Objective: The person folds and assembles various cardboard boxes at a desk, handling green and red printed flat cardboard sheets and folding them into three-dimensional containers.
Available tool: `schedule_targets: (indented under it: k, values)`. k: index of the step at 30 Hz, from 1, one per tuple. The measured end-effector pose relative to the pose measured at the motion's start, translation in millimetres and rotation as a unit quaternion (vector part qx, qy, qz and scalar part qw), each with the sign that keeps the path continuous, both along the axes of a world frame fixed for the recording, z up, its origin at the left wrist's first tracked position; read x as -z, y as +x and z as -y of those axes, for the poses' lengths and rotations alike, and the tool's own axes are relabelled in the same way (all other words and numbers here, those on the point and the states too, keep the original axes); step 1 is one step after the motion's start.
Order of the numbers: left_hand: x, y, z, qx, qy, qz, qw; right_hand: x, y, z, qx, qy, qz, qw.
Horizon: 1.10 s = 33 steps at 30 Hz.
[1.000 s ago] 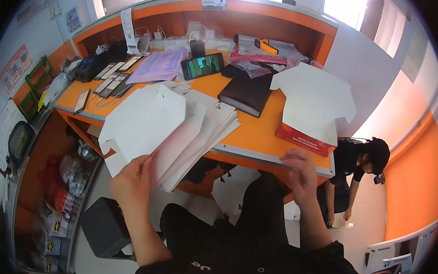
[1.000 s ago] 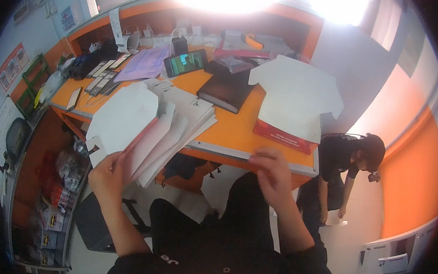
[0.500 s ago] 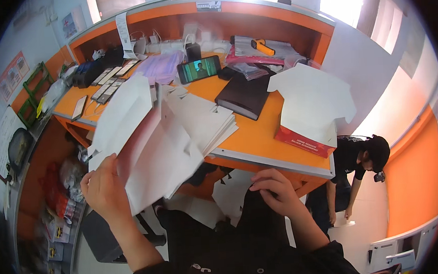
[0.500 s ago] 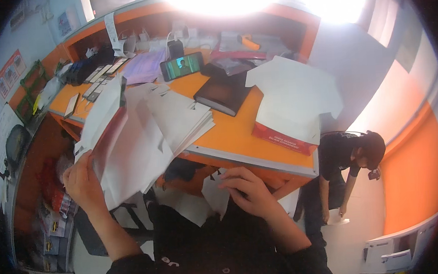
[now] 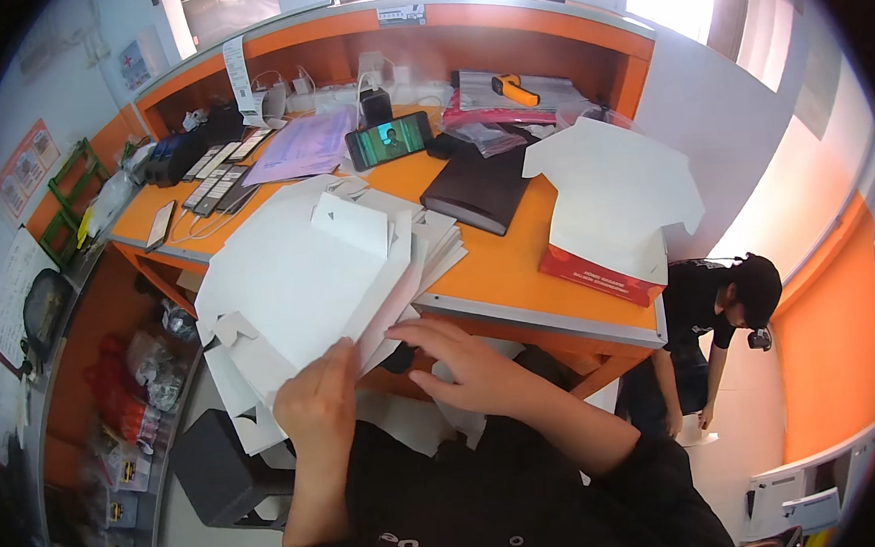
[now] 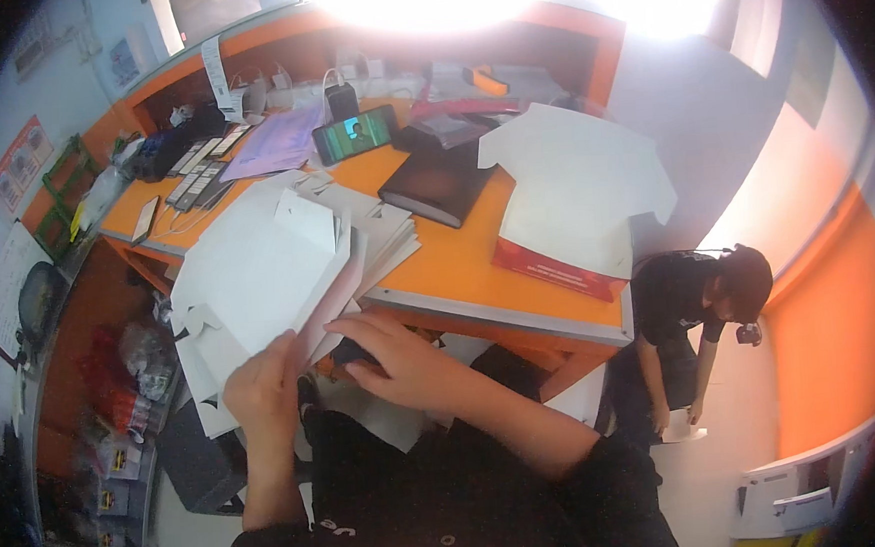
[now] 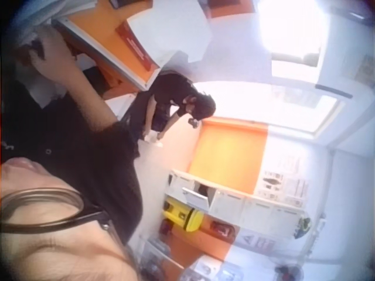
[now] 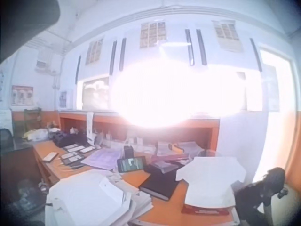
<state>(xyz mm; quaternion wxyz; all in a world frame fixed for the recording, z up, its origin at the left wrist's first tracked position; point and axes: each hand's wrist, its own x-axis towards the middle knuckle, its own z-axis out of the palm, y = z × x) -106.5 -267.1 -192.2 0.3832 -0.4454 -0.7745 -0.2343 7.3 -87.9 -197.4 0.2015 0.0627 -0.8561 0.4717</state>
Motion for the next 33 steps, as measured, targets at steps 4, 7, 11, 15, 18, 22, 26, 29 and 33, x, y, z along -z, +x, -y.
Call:
schedule_targets:
  k: [4,7,11,15,18,22,26,29,33]
  values:
    - [-19.8,-19.0,6.9,-0.065,0.025,-0.04,0.997,0.3,-15.1,1.4,0.096,0.3,-0.064,0.947]
    - [-36.4,-31.5,9.4,-0.062,0.037,-0.067,0.995,4.0,-22.9,1.3,0.13,0.343,-0.065,0.928]
    - [-55.4,-40.6,16.1,0.025,-0.063,-0.076,0.995,10.2,-32.6,-2.3,0.147,0.41,-0.103,0.894]
    - [-69.0,-55.2,30.0,0.044,-0.107,-0.08,0.99,18.4,-37.9,-9.3,0.128,0.377,-0.026,0.917]
    - [-71.9,-64.6,49.7,0.009,-0.138,-0.076,0.988,21.5,-40.3,-12.0,0.14,0.37,-0.006,0.918]
    - [-64.8,-61.5,71.2,-0.156,0.048,-0.2,0.966,11.1,-38.0,-12.8,0.133,0.324,0.009,0.937]
    - [-30.4,-18.4,54.3,-0.096,0.062,-0.153,0.982,-9.4,-29.3,-9.1,0.093,0.121,-0.041,0.987]
    - [-0.8,17.2,22.0,0.072,-0.008,-0.018,0.997,-17.1,-40.4,4.5,0.029,-0.14,-0.123,0.982]
    - [4.0,35.3,11.9,0.092,-0.098,0.121,0.984,-18.7,-50.2,9.7,0.111,-0.241,-0.095,0.96]
